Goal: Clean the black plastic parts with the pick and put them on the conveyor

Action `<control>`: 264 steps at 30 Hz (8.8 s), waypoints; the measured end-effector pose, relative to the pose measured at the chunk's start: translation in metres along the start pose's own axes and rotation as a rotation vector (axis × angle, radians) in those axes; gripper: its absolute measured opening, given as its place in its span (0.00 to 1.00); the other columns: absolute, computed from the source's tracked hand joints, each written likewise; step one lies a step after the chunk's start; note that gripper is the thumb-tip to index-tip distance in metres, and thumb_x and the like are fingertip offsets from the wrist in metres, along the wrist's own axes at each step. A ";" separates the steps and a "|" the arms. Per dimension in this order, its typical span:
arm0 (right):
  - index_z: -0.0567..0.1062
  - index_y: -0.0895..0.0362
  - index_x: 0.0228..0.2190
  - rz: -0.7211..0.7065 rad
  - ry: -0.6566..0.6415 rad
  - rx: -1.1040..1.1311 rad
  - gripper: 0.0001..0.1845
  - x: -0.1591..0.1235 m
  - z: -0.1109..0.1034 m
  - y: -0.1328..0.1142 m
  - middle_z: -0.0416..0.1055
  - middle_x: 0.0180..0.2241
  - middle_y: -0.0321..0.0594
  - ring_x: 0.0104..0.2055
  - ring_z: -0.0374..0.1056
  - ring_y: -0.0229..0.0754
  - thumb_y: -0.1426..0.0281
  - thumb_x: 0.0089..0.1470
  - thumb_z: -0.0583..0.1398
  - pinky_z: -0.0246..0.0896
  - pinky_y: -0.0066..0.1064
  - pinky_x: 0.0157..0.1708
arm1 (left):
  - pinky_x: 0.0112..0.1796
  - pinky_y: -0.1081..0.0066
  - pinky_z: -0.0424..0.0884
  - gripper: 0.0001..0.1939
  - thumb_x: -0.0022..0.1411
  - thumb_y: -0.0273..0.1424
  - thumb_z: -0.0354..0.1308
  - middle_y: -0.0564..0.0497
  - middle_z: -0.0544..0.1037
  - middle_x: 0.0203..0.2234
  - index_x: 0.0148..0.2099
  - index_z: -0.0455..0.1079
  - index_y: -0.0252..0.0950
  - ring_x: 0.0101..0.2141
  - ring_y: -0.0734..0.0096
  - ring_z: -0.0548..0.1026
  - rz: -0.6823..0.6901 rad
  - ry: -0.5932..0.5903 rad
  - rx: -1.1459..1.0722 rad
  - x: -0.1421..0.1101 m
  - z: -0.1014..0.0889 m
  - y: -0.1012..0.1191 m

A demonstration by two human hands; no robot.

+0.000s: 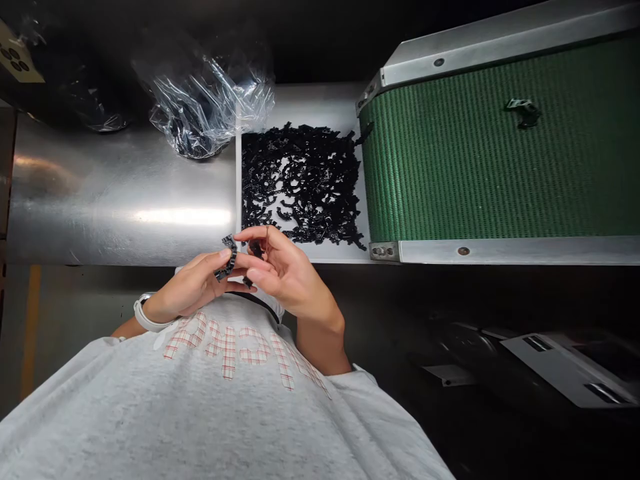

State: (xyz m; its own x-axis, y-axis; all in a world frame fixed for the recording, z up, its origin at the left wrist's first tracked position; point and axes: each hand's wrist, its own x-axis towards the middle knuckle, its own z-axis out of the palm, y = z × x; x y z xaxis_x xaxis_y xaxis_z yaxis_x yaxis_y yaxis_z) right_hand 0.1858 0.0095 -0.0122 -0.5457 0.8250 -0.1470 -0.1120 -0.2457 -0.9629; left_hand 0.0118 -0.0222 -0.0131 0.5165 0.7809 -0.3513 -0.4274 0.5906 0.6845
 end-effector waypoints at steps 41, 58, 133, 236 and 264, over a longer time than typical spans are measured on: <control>0.81 0.52 0.37 0.045 0.286 0.230 0.22 -0.009 0.028 0.008 0.66 0.24 0.33 0.28 0.62 0.37 0.48 0.51 0.67 0.62 0.32 0.28 | 0.60 0.48 0.63 0.21 0.65 0.52 0.54 0.47 0.85 0.42 0.30 0.75 0.43 0.66 0.45 0.65 0.243 0.092 0.142 0.000 -0.011 -0.003; 0.76 0.55 0.31 0.028 0.288 0.017 0.19 -0.011 0.017 0.016 0.66 0.25 0.32 0.22 0.46 0.31 0.51 0.59 0.60 0.45 0.29 0.22 | 0.56 0.55 0.65 0.23 0.65 0.52 0.54 0.44 0.82 0.46 0.34 0.78 0.39 0.56 0.49 0.73 0.223 0.161 0.106 0.004 -0.026 -0.015; 0.73 0.56 0.54 0.742 0.429 -0.919 0.20 0.075 -0.078 0.165 0.72 0.55 0.46 0.53 0.73 0.48 0.61 0.64 0.62 0.73 0.47 0.52 | 0.50 0.54 0.76 0.22 0.67 0.41 0.45 0.40 0.83 0.48 0.49 0.75 0.37 0.47 0.54 0.82 0.145 0.496 1.161 0.058 -0.144 -0.079; 0.82 0.53 0.38 -0.373 0.307 -0.294 0.18 -0.028 -0.011 -0.015 0.66 0.34 0.38 0.36 0.65 0.38 0.60 0.69 0.54 0.67 0.33 0.38 | 0.27 0.77 0.65 0.17 0.36 0.41 0.79 0.55 0.83 0.31 0.23 0.79 0.37 0.27 0.81 0.71 0.002 0.214 -0.538 0.011 -0.010 -0.012; 0.72 0.56 0.49 -0.912 0.372 -0.551 0.12 -0.027 0.025 -0.018 0.80 0.40 0.44 0.42 0.80 0.41 0.78 0.65 0.58 0.79 0.32 0.36 | 0.47 0.60 0.73 0.24 0.46 0.54 0.72 0.49 0.79 0.24 0.26 0.79 0.36 0.38 0.60 0.80 0.268 0.102 0.041 -0.004 0.012 -0.001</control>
State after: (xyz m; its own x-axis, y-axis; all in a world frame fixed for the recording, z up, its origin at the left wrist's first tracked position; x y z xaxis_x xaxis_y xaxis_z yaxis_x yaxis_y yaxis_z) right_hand 0.1815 -0.0212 0.0146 -0.1562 0.7042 0.6926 0.0899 0.7084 -0.7000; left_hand 0.0196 -0.0283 -0.0045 0.3106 0.9258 -0.2154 -0.5069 0.3531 0.7864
